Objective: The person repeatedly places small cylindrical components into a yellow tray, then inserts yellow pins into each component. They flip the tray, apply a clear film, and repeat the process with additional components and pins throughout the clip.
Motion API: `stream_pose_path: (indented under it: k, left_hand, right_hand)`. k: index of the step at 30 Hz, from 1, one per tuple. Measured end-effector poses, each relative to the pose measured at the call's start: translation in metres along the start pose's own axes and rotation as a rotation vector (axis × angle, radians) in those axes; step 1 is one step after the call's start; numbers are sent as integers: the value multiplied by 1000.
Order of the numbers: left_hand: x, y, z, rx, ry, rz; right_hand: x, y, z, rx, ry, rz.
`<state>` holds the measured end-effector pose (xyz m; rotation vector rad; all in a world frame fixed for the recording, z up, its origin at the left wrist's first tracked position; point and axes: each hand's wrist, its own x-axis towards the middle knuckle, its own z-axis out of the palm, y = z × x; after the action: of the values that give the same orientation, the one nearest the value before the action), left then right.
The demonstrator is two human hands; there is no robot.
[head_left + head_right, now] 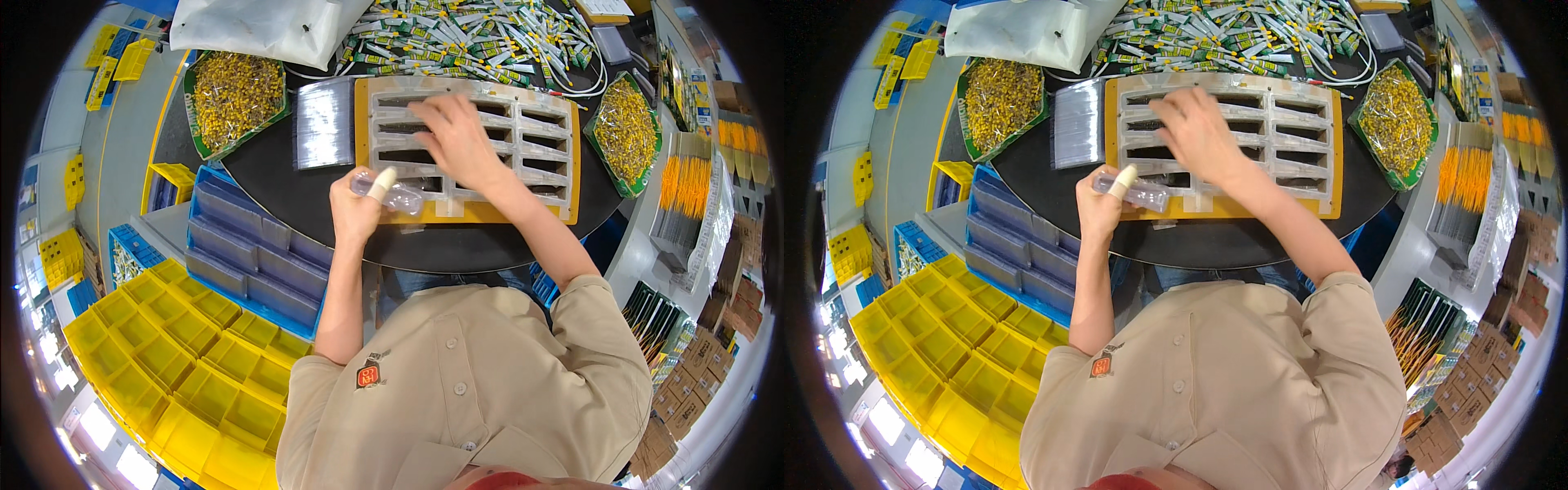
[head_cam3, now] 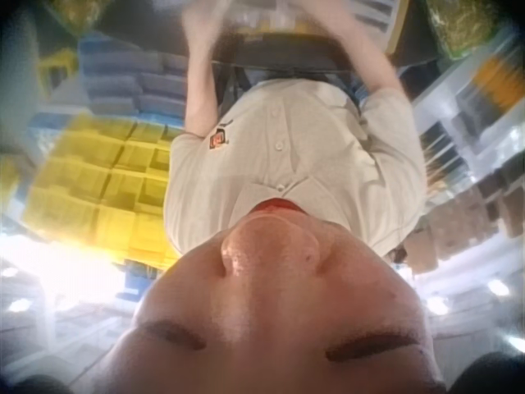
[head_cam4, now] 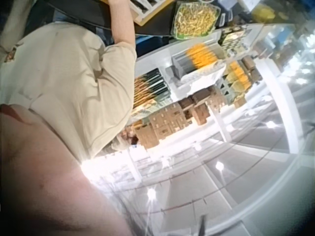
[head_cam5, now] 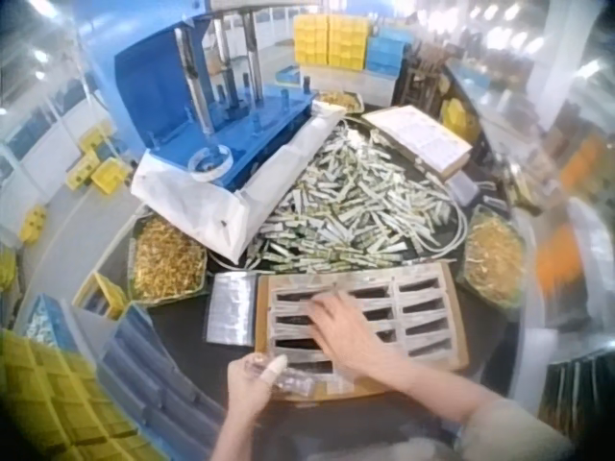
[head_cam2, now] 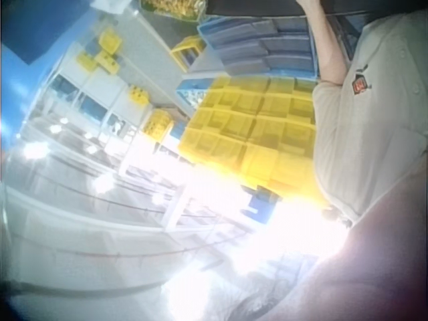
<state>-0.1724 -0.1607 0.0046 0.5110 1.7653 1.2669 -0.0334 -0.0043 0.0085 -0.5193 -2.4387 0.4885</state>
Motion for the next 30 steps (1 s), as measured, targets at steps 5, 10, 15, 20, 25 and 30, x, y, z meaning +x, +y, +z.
stream_pose_path:
  k: [5, 10, 15, 20, 25, 30]
  left_hand:
    - [-12, -11, -3, -176, -88, -32]
    - [-28, -22, 2, -12, -139, 48]
    - [-37, -19, -1, -59, -105, -43]
    - [-48, -5, 10, 65, -264, 40]
    - [3, 20, 46, -16, -95, 168]
    - [17, 26, 84, 72, -367, 179]
  right_hand:
    - [-13, -19, -4, 420, -373, 146]
    - [-24, -17, 2, 18, -79, 18]
    - [-50, -35, 0, 321, -313, 40]
    - [-50, -36, -7, 82, 37, 91]
    - [-49, 9, -43, 604, -193, 264]
    - [-8, 83, -64, -48, -142, 117]
